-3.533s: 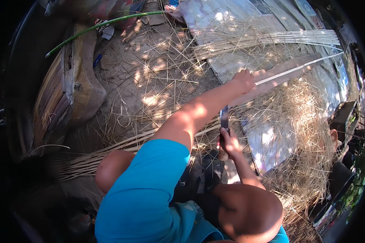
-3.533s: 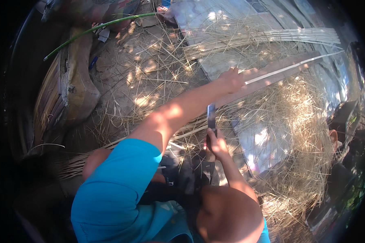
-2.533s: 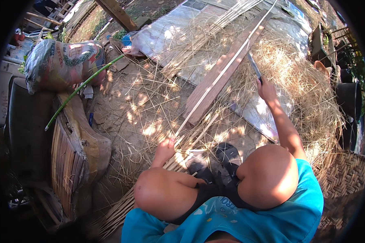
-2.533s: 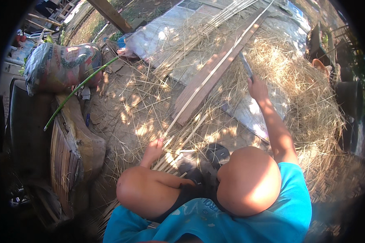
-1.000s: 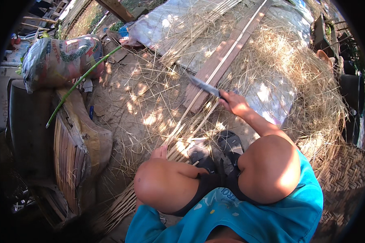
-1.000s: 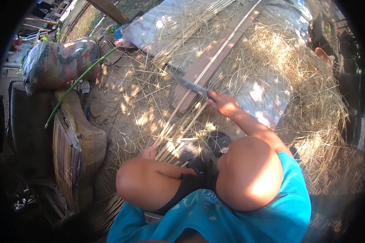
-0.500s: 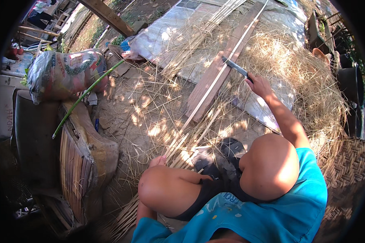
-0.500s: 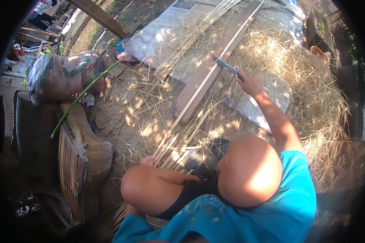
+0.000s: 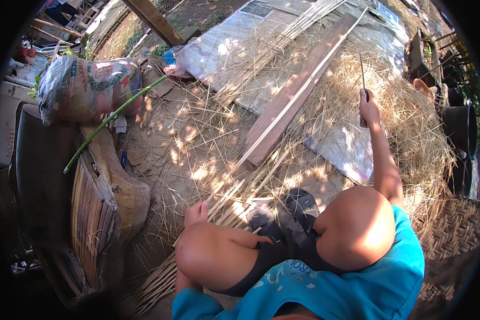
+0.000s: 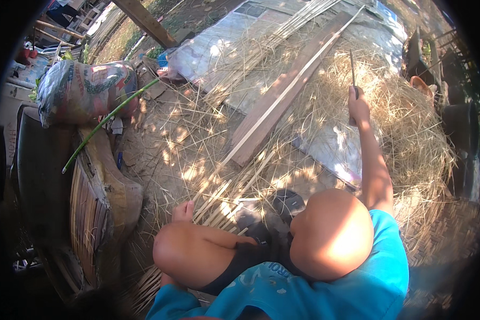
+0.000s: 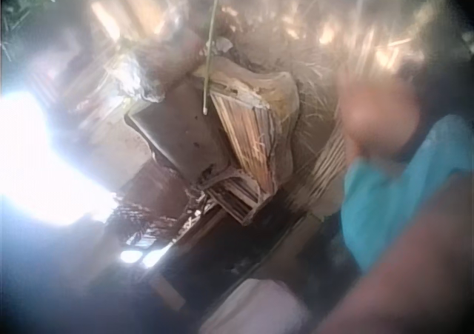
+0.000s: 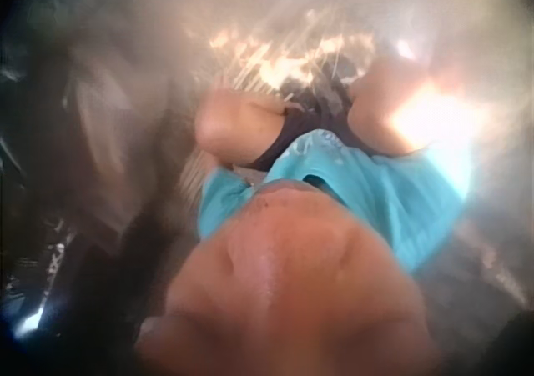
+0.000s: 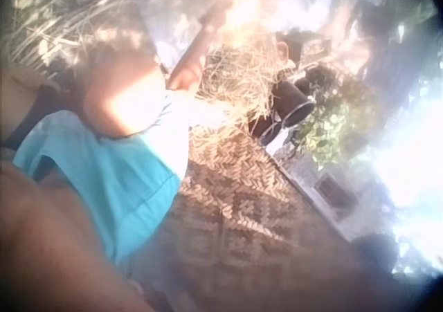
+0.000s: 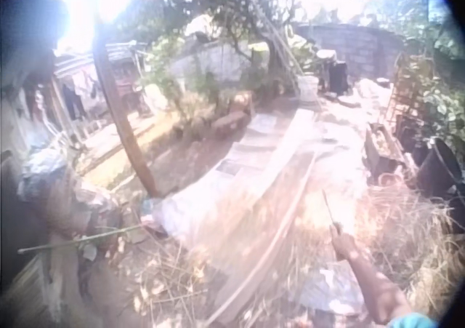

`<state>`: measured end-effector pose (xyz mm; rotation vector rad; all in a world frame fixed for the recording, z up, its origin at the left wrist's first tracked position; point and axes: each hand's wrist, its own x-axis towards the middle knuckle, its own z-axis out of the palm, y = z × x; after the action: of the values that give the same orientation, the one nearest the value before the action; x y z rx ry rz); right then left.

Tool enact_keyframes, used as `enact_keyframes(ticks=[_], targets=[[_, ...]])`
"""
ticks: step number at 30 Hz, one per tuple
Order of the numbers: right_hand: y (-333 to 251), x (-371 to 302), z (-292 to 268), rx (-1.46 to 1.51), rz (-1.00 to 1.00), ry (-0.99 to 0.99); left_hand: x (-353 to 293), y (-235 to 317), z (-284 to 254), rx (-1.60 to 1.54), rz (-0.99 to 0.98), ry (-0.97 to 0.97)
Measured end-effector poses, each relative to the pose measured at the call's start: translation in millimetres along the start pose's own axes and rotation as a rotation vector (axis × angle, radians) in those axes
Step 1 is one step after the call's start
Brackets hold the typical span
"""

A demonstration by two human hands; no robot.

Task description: The person sits on the ground and uses a knife to split long bamboo stalks into thin strips. They repeatedly scrape the strips against a wooden board to smooth them, then gather the finished strips into a bundle and tie them together.

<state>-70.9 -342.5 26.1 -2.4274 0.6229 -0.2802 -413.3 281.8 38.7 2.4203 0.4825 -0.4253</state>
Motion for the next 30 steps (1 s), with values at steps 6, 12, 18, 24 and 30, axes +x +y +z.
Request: enact_keyframes(ticks=[6, 12, 18, 24, 30], targets=[[13.5, -62.9, 37.6, -0.01, -0.428, -0.14, 66.9, 68.1, 72.2, -0.06, 0.302, 0.047], [-75.8, -233.6, 62.1, -0.234, -0.833, -0.981, 77.4, 55.7, 80.5, 0.32, 0.416, 0.125], [9.5, -41.0, 50.3, -0.221, -0.401, -0.227, 58.7, 45.8, 68.8, 0.396, 0.261, -0.006], [-62.5, -113.5, 41.0, -0.239, -0.373, -0.621, 64.2, 90.2, 59.2, 0.05, 0.105, -0.235], [-81.0, -206.1, 62.7, -0.233, -0.639, -0.88, 29.0, 19.8, 69.0, 0.239, 0.073, -0.116]])
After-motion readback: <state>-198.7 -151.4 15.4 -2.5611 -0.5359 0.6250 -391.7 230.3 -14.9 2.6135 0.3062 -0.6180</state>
